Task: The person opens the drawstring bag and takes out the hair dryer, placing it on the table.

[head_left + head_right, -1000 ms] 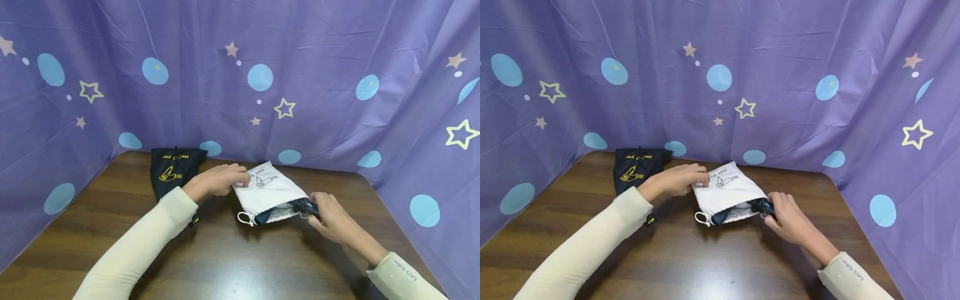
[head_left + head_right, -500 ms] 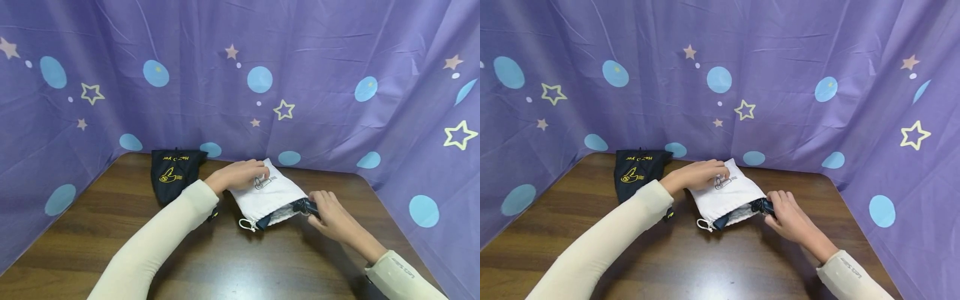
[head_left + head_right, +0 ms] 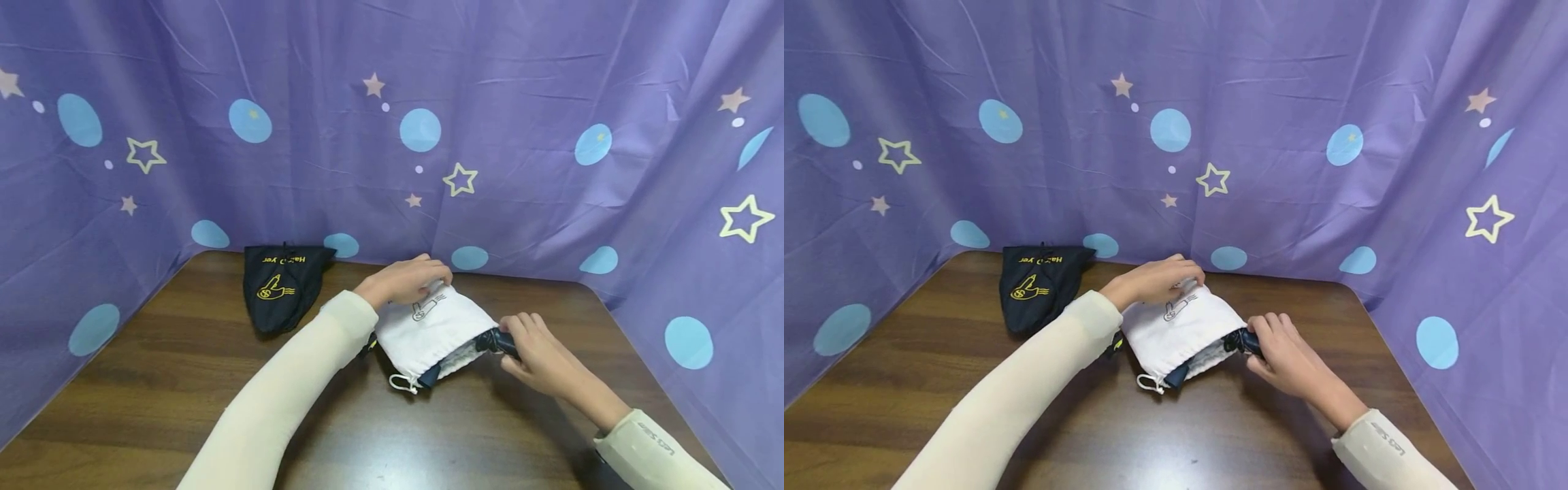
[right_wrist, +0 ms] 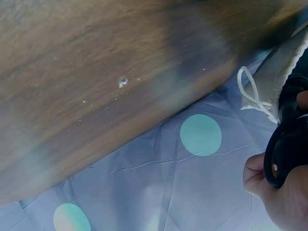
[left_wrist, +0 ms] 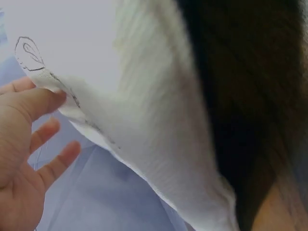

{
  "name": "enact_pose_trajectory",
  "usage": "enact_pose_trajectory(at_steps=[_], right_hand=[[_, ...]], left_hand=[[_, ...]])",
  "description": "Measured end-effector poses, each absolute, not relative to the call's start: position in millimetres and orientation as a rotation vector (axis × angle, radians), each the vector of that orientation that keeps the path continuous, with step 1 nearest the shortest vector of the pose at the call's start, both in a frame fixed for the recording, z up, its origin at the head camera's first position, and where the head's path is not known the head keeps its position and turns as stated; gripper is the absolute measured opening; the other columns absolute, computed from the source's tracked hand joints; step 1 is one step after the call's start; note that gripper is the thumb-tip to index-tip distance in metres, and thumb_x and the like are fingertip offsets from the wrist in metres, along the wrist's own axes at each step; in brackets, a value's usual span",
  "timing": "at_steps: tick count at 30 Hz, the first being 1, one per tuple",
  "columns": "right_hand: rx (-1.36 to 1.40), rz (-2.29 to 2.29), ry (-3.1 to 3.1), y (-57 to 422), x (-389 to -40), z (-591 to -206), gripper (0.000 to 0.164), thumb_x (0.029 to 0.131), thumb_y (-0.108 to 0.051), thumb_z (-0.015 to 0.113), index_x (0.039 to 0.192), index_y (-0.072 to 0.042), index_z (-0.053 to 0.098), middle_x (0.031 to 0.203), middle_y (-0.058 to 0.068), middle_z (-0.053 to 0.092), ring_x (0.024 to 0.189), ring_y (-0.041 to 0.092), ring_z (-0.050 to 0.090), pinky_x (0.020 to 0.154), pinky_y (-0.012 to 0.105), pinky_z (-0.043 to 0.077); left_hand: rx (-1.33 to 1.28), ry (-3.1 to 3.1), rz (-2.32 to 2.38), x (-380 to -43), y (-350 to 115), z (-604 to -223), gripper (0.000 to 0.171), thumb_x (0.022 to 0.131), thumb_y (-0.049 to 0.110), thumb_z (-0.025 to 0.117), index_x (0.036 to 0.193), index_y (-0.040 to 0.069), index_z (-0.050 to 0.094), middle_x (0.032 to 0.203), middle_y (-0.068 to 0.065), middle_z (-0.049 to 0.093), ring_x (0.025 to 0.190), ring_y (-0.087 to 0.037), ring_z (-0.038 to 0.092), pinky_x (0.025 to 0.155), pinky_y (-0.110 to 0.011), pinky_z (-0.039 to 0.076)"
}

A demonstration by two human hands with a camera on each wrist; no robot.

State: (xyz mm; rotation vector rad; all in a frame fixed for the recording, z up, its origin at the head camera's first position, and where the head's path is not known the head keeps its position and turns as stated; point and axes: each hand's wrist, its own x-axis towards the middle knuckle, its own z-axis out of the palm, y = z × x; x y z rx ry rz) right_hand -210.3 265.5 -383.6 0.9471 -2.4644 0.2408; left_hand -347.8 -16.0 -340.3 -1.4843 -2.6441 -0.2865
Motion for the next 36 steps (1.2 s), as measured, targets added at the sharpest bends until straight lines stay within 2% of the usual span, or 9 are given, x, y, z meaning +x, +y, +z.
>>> enact_pose_trajectory(at_steps=[5,11,14,26,32,36], right_hand=[[0.982,0.234,-2.435,267,-211,-385,0.039,0.069,-0.019,0.061,0.104,-0.005,0.050,0.090,0.002,0.049,0.079,0.017,0.039,0.070,0.030,0.032],[0.999,0.222,-2.445,267,-212,-389,0.038,0.067,-0.017,0.062,0.102,-0.007,0.050,0.088,-0.001,0.046,0.077,0.017,0.038,0.068,0.031,0.032],[0.998,0.208,-2.461,266,-212,-390,0.039,0.067,-0.017,0.062,0.103,-0.007,0.050,0.089,-0.001,0.047,0.077,0.017,0.038,0.069,0.031,0.033],[1.023,0.159,-2.437,267,-210,-384,0.042,0.068,-0.019,0.063,0.106,-0.006,0.051,0.090,0.002,0.047,0.080,0.020,0.039,0.070,0.032,0.033],[0.976,0.165,-2.449,276,-208,-382,0.041,0.067,-0.017,0.066,0.104,-0.007,0.050,0.089,0.000,0.047,0.079,0.019,0.038,0.068,0.032,0.033],[0.973,0.167,-2.453,280,-208,-383,0.040,0.068,-0.018,0.065,0.103,-0.005,0.051,0.089,0.000,0.047,0.079,0.019,0.038,0.068,0.031,0.032]], left_hand=[[-1.498,-2.674,-0.307,-349,-13,-344,0.026,0.090,0.008,0.055,0.106,0.029,0.054,0.095,0.009,0.053,0.088,-0.009,0.042,0.070,-0.026,0.038],[-1.572,-2.589,-0.301,-349,-11,-349,0.015,0.084,0.004,0.054,0.084,0.019,0.048,0.072,0.005,0.039,0.071,-0.010,0.036,0.066,-0.027,0.027],[-1.600,-2.561,-0.323,-351,-10,-350,0.015,0.082,0.003,0.054,0.081,0.015,0.045,0.072,0.004,0.035,0.067,-0.009,0.033,0.063,-0.027,0.025],[-1.408,-2.692,-0.338,-349,-18,-347,0.014,0.084,0.005,0.054,0.081,0.014,0.044,0.075,0.004,0.036,0.067,-0.010,0.035,0.059,-0.026,0.024],[-1.260,-2.770,-0.326,-354,-30,-349,0.014,0.087,0.007,0.057,0.079,0.015,0.047,0.074,0.003,0.038,0.068,-0.011,0.038,0.060,-0.027,0.027],[-1.288,-2.793,-0.334,-356,-34,-353,0.012,0.085,0.008,0.057,0.085,0.017,0.048,0.079,0.004,0.042,0.073,-0.012,0.040,0.066,-0.029,0.029]])
